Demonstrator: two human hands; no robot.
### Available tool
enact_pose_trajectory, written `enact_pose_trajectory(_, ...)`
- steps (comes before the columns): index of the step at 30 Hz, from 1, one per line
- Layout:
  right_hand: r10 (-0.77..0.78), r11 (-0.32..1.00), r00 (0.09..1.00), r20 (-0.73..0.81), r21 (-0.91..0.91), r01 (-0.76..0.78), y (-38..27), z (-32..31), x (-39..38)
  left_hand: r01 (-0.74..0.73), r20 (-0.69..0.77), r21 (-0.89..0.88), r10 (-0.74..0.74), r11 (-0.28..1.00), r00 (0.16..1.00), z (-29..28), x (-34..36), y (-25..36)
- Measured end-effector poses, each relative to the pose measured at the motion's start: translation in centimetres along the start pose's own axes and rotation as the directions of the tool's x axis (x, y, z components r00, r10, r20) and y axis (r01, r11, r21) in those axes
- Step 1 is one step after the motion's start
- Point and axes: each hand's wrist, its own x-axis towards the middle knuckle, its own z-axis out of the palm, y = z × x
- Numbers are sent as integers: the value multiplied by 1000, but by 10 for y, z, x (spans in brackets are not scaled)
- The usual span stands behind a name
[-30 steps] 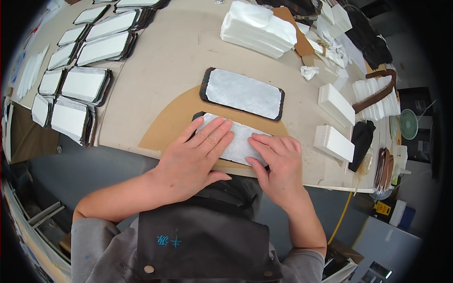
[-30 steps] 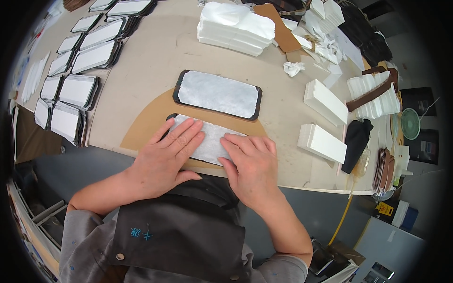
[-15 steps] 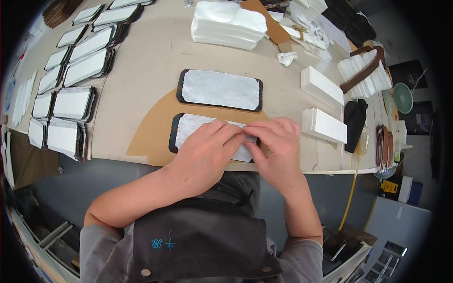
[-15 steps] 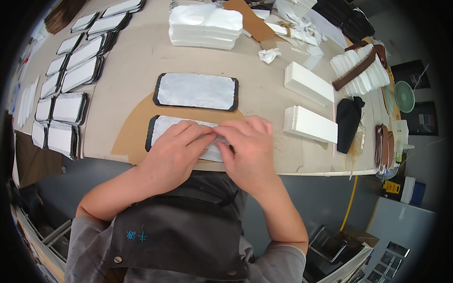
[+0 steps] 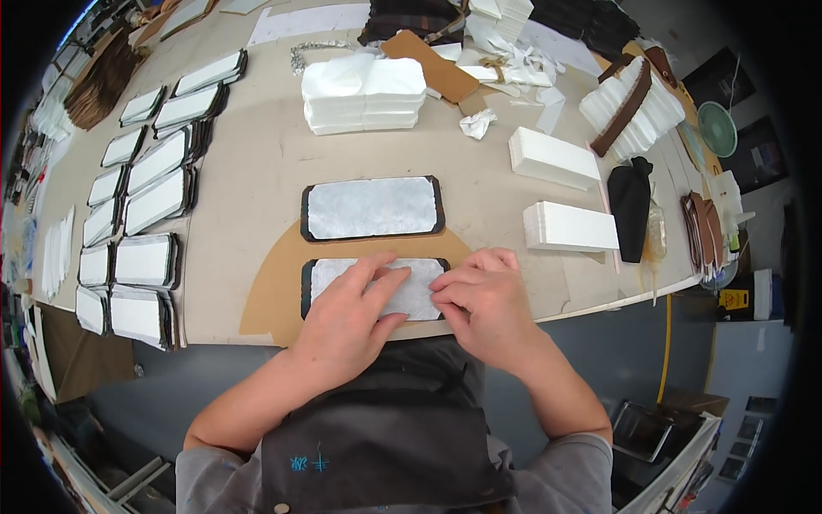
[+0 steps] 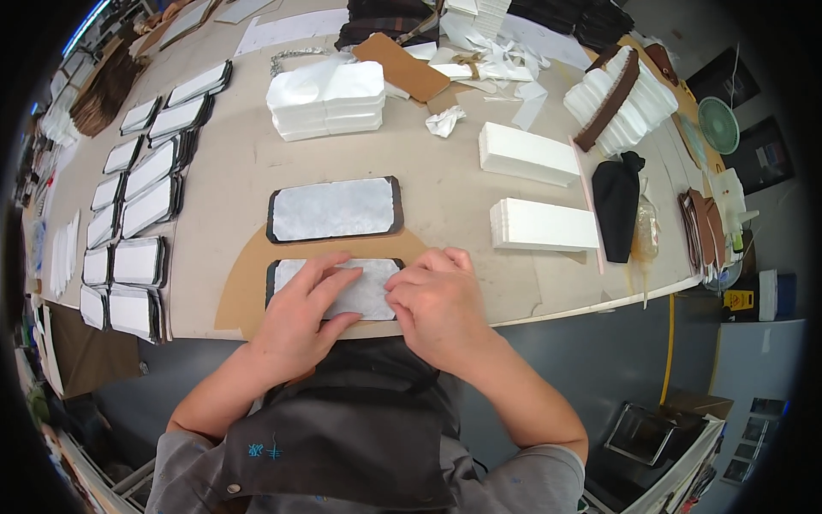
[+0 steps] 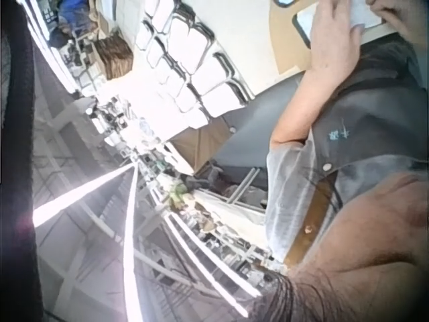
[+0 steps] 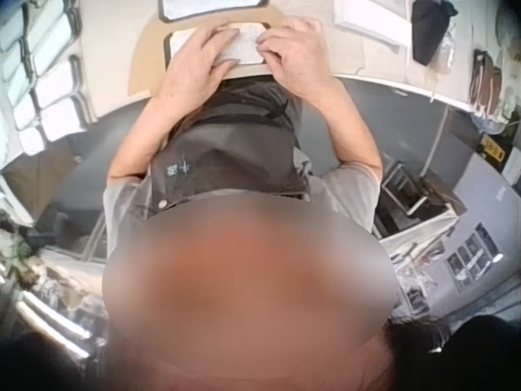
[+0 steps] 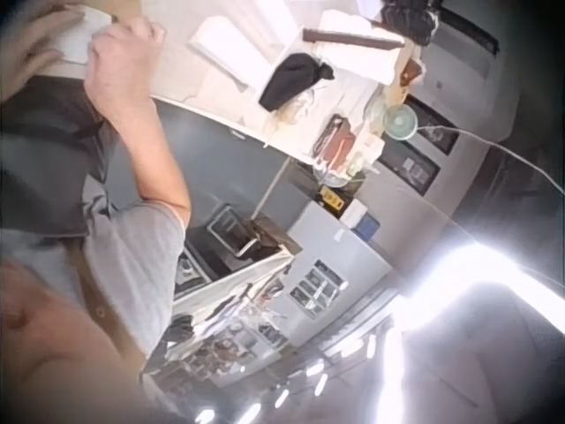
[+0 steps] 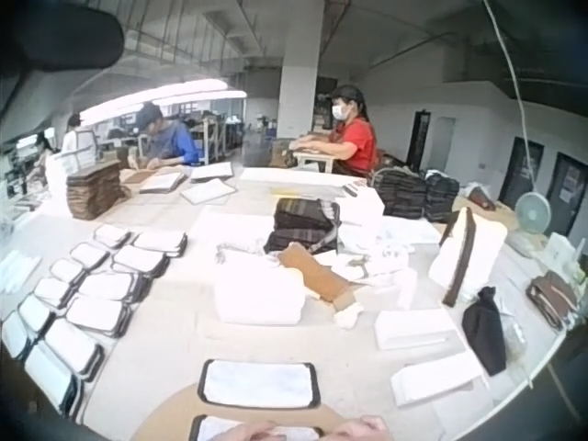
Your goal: The recorder applies glue to leather components and assembles them into small cases or covers.
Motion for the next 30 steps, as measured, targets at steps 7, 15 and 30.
enact_pose_trajectory(7,250,937,942,-224,300,-178,23,-23,19,-161,33,107,158,981,987,-31,36,-14)
enact_pose_trajectory(15,13,989,984,-179,-141,-39,39,33,71,-133,72,500,112,856,991,-7,82,-37)
enact_pose_trajectory(30,718,684,277,-639,722,-106,141,-60,-100,-549,178,251,520,797,835,89,176,85)
